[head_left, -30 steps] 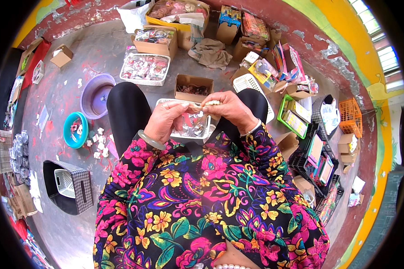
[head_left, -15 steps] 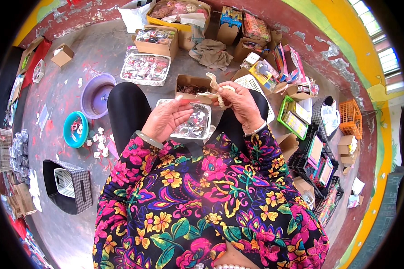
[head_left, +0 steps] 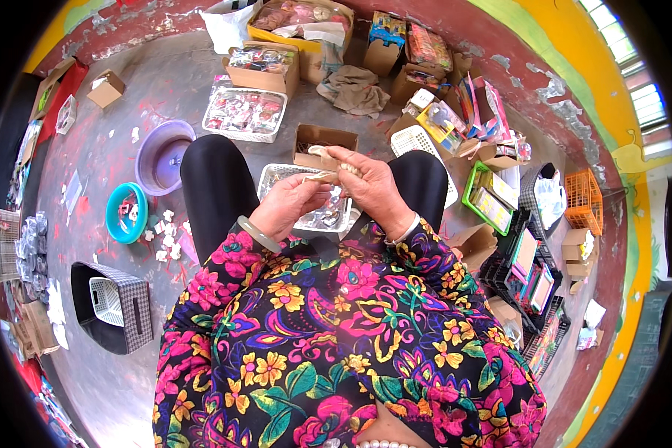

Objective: The person sits on the floor and wraps small candies in clear plastic wrappers. They pick up a candy, place it in a wrapper, and fold the edges to seal it. The wrapped candies are placed into a white plastic basket on their lap.

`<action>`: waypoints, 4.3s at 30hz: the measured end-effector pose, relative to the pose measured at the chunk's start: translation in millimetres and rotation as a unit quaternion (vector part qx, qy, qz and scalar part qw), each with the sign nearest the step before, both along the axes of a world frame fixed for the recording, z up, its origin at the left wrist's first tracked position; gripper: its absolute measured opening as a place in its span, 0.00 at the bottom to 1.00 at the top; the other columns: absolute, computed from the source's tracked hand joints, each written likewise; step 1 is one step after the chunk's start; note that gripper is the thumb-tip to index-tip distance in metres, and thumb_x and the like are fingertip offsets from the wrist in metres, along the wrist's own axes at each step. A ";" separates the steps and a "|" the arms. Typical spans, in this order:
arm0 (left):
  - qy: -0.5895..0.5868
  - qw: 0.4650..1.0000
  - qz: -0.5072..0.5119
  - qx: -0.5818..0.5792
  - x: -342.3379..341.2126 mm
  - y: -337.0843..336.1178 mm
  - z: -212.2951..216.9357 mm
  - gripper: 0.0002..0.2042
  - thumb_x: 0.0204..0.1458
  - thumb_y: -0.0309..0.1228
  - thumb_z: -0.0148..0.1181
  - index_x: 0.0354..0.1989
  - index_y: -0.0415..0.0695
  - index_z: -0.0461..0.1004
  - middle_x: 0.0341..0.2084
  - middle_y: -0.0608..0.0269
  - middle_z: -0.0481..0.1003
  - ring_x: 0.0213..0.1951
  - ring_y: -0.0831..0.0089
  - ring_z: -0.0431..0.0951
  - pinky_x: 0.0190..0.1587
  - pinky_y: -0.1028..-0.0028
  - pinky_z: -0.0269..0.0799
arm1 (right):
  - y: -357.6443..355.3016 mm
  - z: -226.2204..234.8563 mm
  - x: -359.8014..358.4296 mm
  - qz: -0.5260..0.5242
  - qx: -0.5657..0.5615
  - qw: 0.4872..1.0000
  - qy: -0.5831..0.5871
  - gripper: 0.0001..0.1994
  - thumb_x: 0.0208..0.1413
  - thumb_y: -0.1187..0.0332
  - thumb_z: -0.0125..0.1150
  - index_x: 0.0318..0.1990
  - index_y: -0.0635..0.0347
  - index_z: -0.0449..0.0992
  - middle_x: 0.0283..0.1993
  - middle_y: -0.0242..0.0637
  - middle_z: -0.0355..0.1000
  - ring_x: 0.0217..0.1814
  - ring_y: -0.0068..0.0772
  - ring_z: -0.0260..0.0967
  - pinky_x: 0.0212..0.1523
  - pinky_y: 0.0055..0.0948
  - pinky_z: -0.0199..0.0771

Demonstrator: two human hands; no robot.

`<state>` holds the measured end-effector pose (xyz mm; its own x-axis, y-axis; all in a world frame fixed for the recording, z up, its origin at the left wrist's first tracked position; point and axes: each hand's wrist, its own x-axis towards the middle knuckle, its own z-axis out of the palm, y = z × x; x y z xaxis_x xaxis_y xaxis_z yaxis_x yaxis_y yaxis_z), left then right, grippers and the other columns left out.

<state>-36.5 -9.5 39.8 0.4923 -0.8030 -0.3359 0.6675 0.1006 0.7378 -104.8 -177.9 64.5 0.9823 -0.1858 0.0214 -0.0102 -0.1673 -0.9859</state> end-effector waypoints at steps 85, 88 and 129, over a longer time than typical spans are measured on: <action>-0.065 0.996 0.063 0.002 -1.8 4.0 14.0 0.11 0.52 0.21 0.52 0.44 0.37 0.68 0.38 0.60 0.74 0.39 0.76 0.76 0.43 0.77 0.72 | -5.3 60.7 -1.9 0.107 -0.229 0.967 -0.018 0.10 0.54 0.69 0.54 0.44 0.56 0.69 0.36 0.42 0.72 0.40 0.48 0.70 0.37 0.32 0.70; -0.070 0.996 0.056 -0.004 -1.0 4.9 16.0 0.12 0.51 0.22 0.53 0.45 0.38 0.68 0.38 0.59 0.74 0.39 0.75 0.76 0.42 0.77 0.73 | -6.3 56.7 1.0 0.114 -0.218 0.968 -0.047 0.09 0.53 0.71 0.55 0.42 0.57 0.69 0.36 0.41 0.72 0.39 0.44 0.71 0.37 0.28 0.69; -0.026 0.994 0.102 -0.023 -0.8 7.0 23.7 0.12 0.54 0.27 0.52 0.46 0.38 0.68 0.40 0.59 0.74 0.38 0.73 0.77 0.40 0.78 0.74 | -17.9 57.0 3.3 0.235 -0.194 0.952 0.038 0.09 0.55 0.68 0.55 0.40 0.62 0.73 0.34 0.36 0.73 0.34 0.23 0.66 0.37 0.23 0.65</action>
